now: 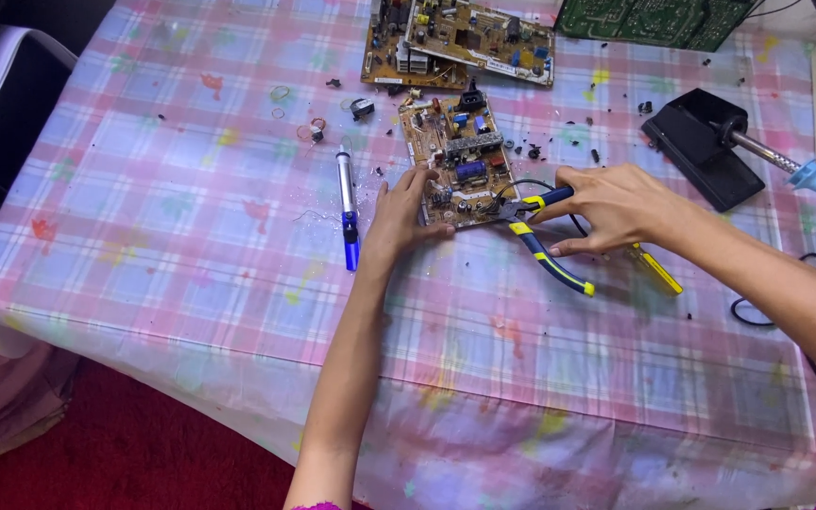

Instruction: Cutting wires on a circuit board using pliers and manipulating small electronic components by hand.

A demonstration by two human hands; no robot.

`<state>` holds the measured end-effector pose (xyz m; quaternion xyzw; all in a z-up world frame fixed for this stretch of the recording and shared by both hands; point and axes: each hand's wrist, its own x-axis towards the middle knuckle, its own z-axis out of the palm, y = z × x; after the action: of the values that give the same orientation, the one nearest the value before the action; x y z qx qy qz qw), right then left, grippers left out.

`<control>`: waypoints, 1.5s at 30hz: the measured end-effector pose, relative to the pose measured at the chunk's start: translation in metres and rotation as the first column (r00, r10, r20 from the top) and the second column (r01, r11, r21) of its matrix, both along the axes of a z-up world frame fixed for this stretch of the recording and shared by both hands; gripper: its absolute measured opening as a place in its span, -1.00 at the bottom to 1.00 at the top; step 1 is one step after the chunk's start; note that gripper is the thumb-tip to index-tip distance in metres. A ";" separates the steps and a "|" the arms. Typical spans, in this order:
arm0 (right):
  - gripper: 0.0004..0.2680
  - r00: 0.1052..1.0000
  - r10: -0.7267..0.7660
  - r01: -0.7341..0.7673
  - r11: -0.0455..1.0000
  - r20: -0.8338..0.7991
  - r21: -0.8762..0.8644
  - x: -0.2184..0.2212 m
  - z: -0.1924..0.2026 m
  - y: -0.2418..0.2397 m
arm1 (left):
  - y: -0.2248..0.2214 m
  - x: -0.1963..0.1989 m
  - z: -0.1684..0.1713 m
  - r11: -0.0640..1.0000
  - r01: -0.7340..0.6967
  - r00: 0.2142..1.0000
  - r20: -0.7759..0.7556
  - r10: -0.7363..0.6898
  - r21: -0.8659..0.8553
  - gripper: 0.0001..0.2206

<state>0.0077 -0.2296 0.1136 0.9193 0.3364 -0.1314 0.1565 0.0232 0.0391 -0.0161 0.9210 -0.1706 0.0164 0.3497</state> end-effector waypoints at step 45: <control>-0.54 0.994 0.029 -0.011 0.985 -0.104 0.173 0.023 -0.039 -0.013 | 0.007 0.007 0.015 0.994 0.054 0.991 -0.117 -0.066 -0.099 -0.29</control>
<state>0.0310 -0.2425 0.0750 0.9176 0.3636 -0.1489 0.0599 0.0304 0.0466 -0.0010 0.8971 -0.1759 -0.0415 0.4032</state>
